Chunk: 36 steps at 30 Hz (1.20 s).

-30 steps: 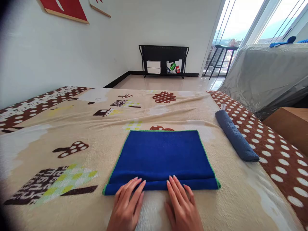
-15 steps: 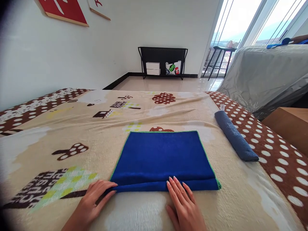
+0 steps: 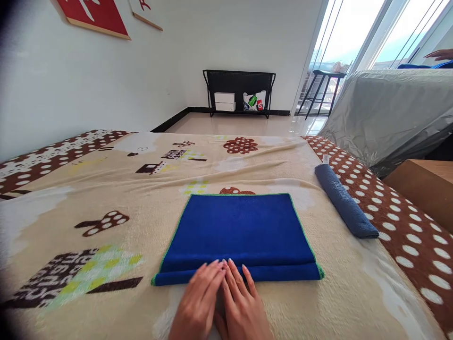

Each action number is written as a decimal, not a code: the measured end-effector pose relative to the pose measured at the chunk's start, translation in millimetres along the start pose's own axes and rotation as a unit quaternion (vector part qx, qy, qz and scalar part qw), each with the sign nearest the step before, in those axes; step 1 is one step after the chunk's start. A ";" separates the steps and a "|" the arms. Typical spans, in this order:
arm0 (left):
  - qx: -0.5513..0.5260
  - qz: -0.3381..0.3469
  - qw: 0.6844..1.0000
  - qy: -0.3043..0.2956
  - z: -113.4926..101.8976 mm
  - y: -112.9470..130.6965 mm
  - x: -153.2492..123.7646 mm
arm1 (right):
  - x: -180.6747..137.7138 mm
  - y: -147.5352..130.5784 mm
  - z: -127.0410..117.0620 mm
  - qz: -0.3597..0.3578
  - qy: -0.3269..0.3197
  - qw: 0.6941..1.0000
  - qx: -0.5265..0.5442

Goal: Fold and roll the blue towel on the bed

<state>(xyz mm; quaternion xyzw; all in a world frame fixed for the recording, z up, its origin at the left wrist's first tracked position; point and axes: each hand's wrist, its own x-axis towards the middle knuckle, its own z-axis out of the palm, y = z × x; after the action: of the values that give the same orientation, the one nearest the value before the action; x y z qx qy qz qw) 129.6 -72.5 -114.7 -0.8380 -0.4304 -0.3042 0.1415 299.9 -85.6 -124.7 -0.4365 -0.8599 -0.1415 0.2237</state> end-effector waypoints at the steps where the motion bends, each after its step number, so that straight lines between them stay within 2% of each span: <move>1: -0.016 0.037 0.999 -0.011 5.3 7.6 1.4 | 2.8 -1.0 0.8 -0.002 -0.002 1.000 0.006; 2: -0.020 0.059 0.998 -0.025 8.9 10.1 0.7 | 3.7 0.9 0.4 -0.004 -0.013 1.000 0.008; 4: 0.003 0.053 0.997 -0.061 9.9 0.3 -6.9 | -1.7 13.8 -3.3 -0.014 -0.052 0.999 0.000; 7: 0.060 0.005 0.992 -0.107 -4.1 -37.9 -28.6 | -29.2 52.6 -12.7 0.014 -0.100 0.994 -0.029; 11: 0.107 -0.083 0.980 -0.148 -32.0 -81.5 -57.2 | -85.5 112.4 -24.1 0.093 -0.114 0.988 -0.052; 14: 0.120 -0.121 0.973 -0.154 -40.0 -83.1 -61.9 | -110.6 131.7 -29.8 0.135 -0.099 0.984 -0.068; 17: 0.135 -0.150 0.975 -0.098 -30.3 -56.8 -46.0 | -99.6 113.6 -30.9 0.175 -0.055 0.978 -0.094; 19: 0.120 -0.110 0.984 -0.075 -16.8 -29.6 -27.5 | -74.7 86.2 -28.2 0.156 -0.040 0.983 -0.088; 22: 0.067 0.026 0.992 -0.099 4.3 7.9 0.5 | -30.7 44.8 -19.5 0.051 -0.065 0.996 -0.038; 23: 0.058 0.049 0.991 -0.114 9.3 15.2 7.3 | -19.1 36.1 -16.1 0.035 -0.071 0.996 -0.029; 25: 0.060 0.041 0.987 -0.143 13.7 17.6 14.0 | -6.2 30.9 -10.2 0.038 -0.081 0.996 -0.024; 28: 0.083 -0.017 0.982 -0.169 6.9 -7.6 5.8 | -16.7 52.7 -6.3 0.078 -0.104 0.991 -0.032; 32: 0.100 -0.110 0.971 -0.187 -11.0 -58.7 -21.8 | -64.2 105.7 -11.2 0.173 -0.102 0.978 -0.063; 36: 0.092 -0.130 0.970 -0.183 -23.3 -85.6 -36.7 | -101.4 142.5 -23.1 0.166 -0.121 0.977 -0.053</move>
<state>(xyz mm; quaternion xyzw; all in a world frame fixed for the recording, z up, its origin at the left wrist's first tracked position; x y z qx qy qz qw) 35.1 -57.0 -121.9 -0.8000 -0.5799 -0.1208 0.0959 474.6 -83.0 -149.5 -0.5980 -0.7877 -0.0938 0.1145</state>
